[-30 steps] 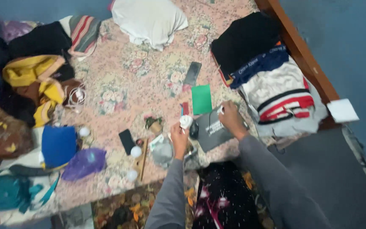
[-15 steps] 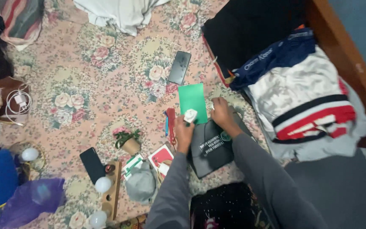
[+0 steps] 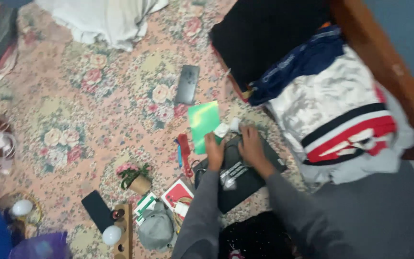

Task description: Organizing various personal items by moving them from a dresser to a bed.

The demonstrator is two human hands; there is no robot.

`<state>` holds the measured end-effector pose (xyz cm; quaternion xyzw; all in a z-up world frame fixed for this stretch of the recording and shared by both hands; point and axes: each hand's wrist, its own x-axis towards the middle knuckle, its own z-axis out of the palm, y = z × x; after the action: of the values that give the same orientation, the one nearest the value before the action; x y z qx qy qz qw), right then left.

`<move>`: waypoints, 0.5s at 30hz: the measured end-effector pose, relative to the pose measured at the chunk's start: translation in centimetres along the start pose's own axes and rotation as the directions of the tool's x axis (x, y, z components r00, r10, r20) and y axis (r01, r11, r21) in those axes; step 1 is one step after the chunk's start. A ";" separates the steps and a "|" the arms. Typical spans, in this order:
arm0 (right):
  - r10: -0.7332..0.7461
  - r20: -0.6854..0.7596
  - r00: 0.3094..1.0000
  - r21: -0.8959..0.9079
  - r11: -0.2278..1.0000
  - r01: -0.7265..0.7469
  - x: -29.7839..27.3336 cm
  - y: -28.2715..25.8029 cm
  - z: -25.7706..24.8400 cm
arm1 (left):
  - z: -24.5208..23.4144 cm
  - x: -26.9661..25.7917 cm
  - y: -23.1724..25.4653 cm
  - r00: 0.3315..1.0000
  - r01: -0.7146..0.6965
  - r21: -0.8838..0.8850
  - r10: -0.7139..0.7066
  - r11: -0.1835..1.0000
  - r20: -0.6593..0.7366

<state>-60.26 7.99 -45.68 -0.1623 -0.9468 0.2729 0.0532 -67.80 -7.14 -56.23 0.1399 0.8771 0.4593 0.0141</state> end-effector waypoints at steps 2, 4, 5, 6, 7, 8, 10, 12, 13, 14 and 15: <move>0.021 -0.076 0.997 0.083 0.996 -0.014 -4.9 -1.3 -2.6 | -0.3 -2.1 -0.5 0.999 0.023 -0.015 -0.023 1.000 -0.030; 0.046 -0.158 0.986 0.176 0.984 -0.018 -9.3 -1.9 -4.6 | -2.5 -3.9 1.5 0.997 0.038 -0.020 -0.039 0.999 -0.059; 0.132 -0.196 0.972 0.219 0.972 -0.088 -11.4 -1.6 -5.3 | -4.4 -5.0 3.7 0.996 0.075 -0.034 -0.077 0.997 -0.040; 0.225 -0.226 0.948 0.267 0.950 -0.162 -14.0 -1.8 -5.9 | -6.7 -6.6 5.8 0.993 0.115 -0.043 -0.116 0.992 -0.013; 0.243 -0.238 0.940 0.274 0.946 -0.175 -16.2 -1.3 -7.1 | -8.0 -8.2 7.5 0.995 0.101 -0.039 -0.101 0.994 0.004; 0.287 -0.266 0.920 0.275 0.938 -0.213 -18.3 -0.8 -8.2 | -9.2 -9.5 9.3 0.993 0.115 -0.054 -0.112 0.992 0.046; 0.338 -0.320 0.885 0.281 0.926 -0.253 -22.5 0.3 -10.9 | -11.4 -11.9 12.3 0.991 0.102 -0.073 -0.094 0.992 0.098; 0.434 -0.318 0.843 0.200 0.900 -0.388 -26.9 1.7 -13.7 | -12.9 -14.0 14.8 0.975 0.044 -0.106 -0.019 0.993 0.223; 0.444 -0.347 0.826 0.205 0.895 -0.395 -28.2 1.6 -15.9 | -13.7 -14.4 16.4 0.972 0.015 -0.116 0.013 0.993 0.235; 0.576 -0.300 0.760 0.312 0.812 -0.492 -30.0 1.6 -18.3 | -14.2 -15.0 18.1 0.950 -0.015 -0.117 0.050 0.993 0.307; 0.692 -0.239 0.682 0.414 0.707 -0.573 -32.0 1.8 -20.6 | -14.5 -15.7 19.8 0.922 -0.045 -0.119 0.087 0.992 0.377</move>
<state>-25.75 8.90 -29.63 -0.5218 -0.7465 0.3808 0.1596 -50.31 -12.14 -33.51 0.2552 0.8263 0.4701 0.1765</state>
